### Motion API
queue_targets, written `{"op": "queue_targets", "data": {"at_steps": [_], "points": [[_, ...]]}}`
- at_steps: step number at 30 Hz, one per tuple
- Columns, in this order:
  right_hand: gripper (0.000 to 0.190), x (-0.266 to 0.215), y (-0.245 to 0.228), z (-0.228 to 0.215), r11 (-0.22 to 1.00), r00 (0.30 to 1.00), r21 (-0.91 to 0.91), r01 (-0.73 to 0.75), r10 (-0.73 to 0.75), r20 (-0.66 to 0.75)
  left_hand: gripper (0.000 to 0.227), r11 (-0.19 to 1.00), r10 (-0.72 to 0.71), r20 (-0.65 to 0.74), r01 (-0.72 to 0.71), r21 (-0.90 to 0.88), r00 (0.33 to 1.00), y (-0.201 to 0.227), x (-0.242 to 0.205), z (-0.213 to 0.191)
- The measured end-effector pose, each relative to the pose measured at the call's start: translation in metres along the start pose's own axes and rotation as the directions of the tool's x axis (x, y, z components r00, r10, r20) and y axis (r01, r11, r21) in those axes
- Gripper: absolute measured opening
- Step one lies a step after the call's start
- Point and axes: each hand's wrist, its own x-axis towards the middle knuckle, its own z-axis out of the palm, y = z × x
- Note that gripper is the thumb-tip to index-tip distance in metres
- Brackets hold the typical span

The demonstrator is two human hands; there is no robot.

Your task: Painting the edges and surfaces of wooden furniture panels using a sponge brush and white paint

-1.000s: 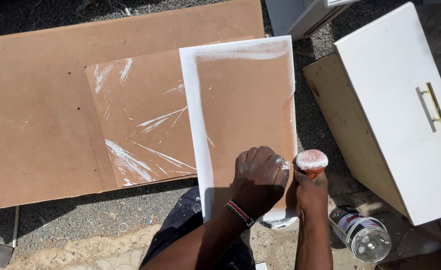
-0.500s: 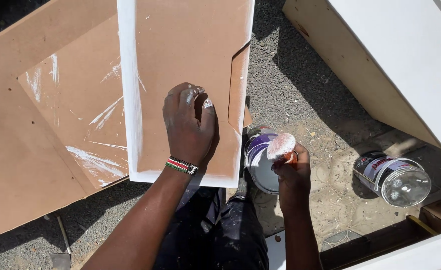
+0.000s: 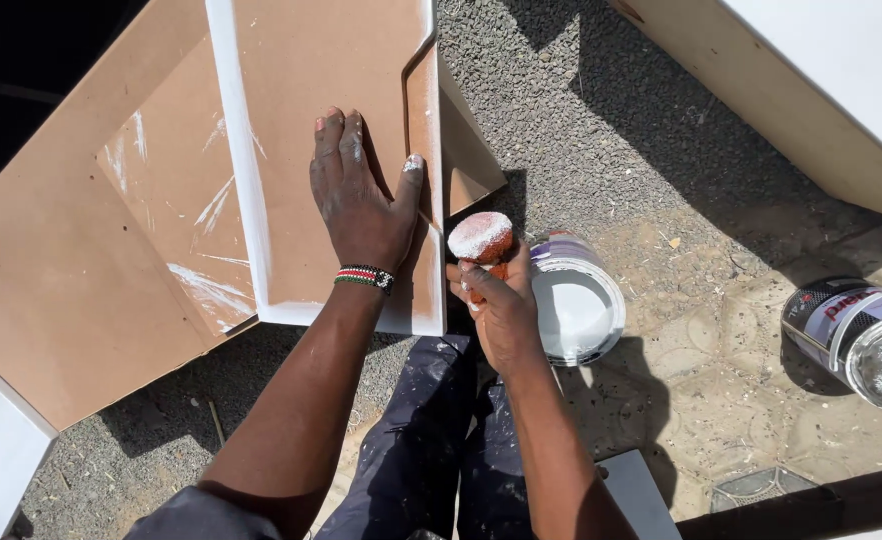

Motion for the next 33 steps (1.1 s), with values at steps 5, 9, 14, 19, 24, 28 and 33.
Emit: {"op": "queue_targets", "data": {"at_steps": [5, 9, 14, 19, 24, 28, 33], "points": [[0.061, -0.040, -0.023, -0.028, 0.997, 0.994, 0.041, -0.065, 0.068, -0.091, 0.081, 0.997, 0.067, 0.015, -0.066, -0.030, 0.998, 0.025, -0.034, -0.011], [0.056, -0.053, -0.019, -0.072, 0.997, 0.999, -0.075, -0.015, 0.012, -0.036, 0.069, 0.994, 0.099, 0.046, -0.101, 0.033, 0.994, 0.017, -0.035, -0.003], [0.087, -0.058, -0.025, -0.118, 0.970, 0.997, -0.238, 0.051, -0.062, -0.037, 0.071, 0.987, 0.145, -0.058, -0.141, 0.071, 0.988, 0.006, -0.013, 0.002], [0.081, -0.041, -0.030, -0.083, 0.967, 0.996, -0.242, 0.080, -0.068, 0.057, 0.071, 0.970, 0.222, -0.066, -0.214, 0.114, 0.973, 0.019, 0.005, -0.010], [0.013, -0.037, -0.035, -0.079, 0.850, 0.981, -0.514, 0.112, -0.014, 0.191, 0.047, 0.942, 0.337, -0.163, -0.330, 0.070, 0.927, 0.031, 0.018, -0.016], [0.003, -0.095, 0.005, -0.099, 0.848, 0.980, -0.524, 0.080, 0.030, 0.198, 0.054, 0.934, 0.356, -0.098, -0.357, 0.000, 0.929, 0.027, 0.026, -0.010], [0.013, -0.005, -0.026, -0.014, 0.793, 0.916, -0.466, 0.391, -0.386, 0.111, 0.046, 0.908, 0.417, -0.121, -0.417, 0.033, 0.901, 0.026, 0.023, -0.017]]}}
